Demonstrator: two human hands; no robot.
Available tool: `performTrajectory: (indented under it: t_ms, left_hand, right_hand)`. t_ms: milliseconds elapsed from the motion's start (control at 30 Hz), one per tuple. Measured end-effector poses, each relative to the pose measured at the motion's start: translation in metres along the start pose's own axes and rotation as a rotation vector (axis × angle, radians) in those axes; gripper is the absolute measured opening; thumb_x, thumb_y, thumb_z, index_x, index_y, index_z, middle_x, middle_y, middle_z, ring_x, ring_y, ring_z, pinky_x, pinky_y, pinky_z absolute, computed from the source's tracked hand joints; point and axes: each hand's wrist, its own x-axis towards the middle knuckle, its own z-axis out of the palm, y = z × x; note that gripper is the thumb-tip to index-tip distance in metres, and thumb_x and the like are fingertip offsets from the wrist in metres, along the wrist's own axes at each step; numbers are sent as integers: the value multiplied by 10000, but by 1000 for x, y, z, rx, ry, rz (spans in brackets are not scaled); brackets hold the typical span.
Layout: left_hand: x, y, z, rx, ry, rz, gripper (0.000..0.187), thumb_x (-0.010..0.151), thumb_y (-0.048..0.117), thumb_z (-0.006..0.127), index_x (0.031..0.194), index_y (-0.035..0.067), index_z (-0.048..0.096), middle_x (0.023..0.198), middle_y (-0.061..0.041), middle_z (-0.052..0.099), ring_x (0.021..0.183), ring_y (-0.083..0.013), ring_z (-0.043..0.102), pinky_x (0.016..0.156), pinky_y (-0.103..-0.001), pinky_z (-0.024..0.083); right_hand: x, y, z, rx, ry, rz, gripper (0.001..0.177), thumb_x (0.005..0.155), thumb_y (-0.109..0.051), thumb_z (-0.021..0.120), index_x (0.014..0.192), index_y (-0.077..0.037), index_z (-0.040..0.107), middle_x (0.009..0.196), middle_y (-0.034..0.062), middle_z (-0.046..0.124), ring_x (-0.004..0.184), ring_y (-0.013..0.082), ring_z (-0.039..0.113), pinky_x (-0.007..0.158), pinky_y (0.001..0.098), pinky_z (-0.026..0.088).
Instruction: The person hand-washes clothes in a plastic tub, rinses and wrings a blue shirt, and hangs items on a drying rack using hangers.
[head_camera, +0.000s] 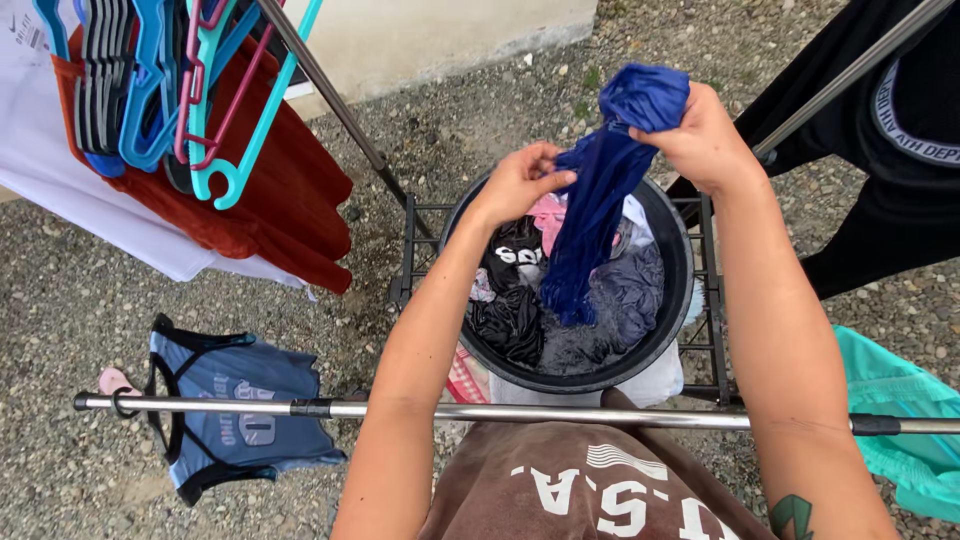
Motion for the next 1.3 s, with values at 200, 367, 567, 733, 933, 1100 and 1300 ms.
performTrajectory:
  t_ms: [200, 367, 567, 733, 933, 1100, 1300]
  left_hand:
    - [-3, 23, -25, 246, 63, -42, 258, 985, 313, 709, 1023, 62, 660, 872, 21, 635, 737, -83, 603, 650, -301, 533]
    - [-14, 57, -17, 367, 249, -105, 266, 999, 321, 678, 1139, 95, 672, 856, -54, 712, 753, -147, 662, 704, -327, 544]
    - [-23, 62, -31, 667, 274, 284, 476, 743, 174, 856, 1171, 51, 690, 1094, -157, 724, 995, -324, 699, 844, -387, 544]
    - [-28, 58, -54, 925, 422, 191, 281, 759, 278, 853, 922, 99, 709, 1099, -236, 689, 937, -355, 707, 809, -381, 557]
    - [-39, 88, -46, 682, 363, -77, 310, 959, 367, 727, 1022, 64, 705, 772, -117, 700, 691, -206, 648, 689, -360, 518]
    - [-19, 90, -24, 544, 296, 126, 349, 1033, 389, 646, 977, 46, 675, 742, -71, 613, 717, -129, 540, 685, -320, 498]
    - [-15, 106, 10, 382, 103, 115, 403, 1049, 416, 556, 939, 36, 630, 730, 5, 569, 708, -87, 507, 654, -311, 488]
  right_hand:
    - [-19, -13, -22, -59, 32, 109, 492, 805, 54, 816, 1263, -32, 661, 1092, -10, 715, 976, 78, 674, 894, 281, 570]
    - [-25, -7, -27, 86, -39, 55, 502, 787, 56, 831, 1250, -24, 655, 1116, -5, 706, 1012, 91, 672, 936, 292, 564]
    - [-19, 9, -37, 171, 43, 80, 300, 899, 74, 766, 1150, -42, 649, 1103, 27, 706, 1020, 135, 688, 925, 326, 576]
    - [-16, 22, -37, 134, 121, 76, 265, 901, 113, 733, 974, -76, 562, 1121, 23, 706, 1025, 120, 677, 881, 328, 575]
    - [-20, 45, -35, -326, 114, 100, 280, 831, 11, 826, 1006, -74, 624, 996, 66, 671, 925, 149, 635, 823, 314, 523]
    - [-21, 44, -8, -1044, -305, 359, 476, 696, -327, 922, 1097, -132, 756, 1074, 151, 749, 1021, 342, 691, 916, 421, 529]
    - [-16, 75, 50, -256, -340, 110, 532, 814, -332, 794, 1242, -31, 697, 1107, 103, 760, 1026, 212, 694, 923, 345, 535]
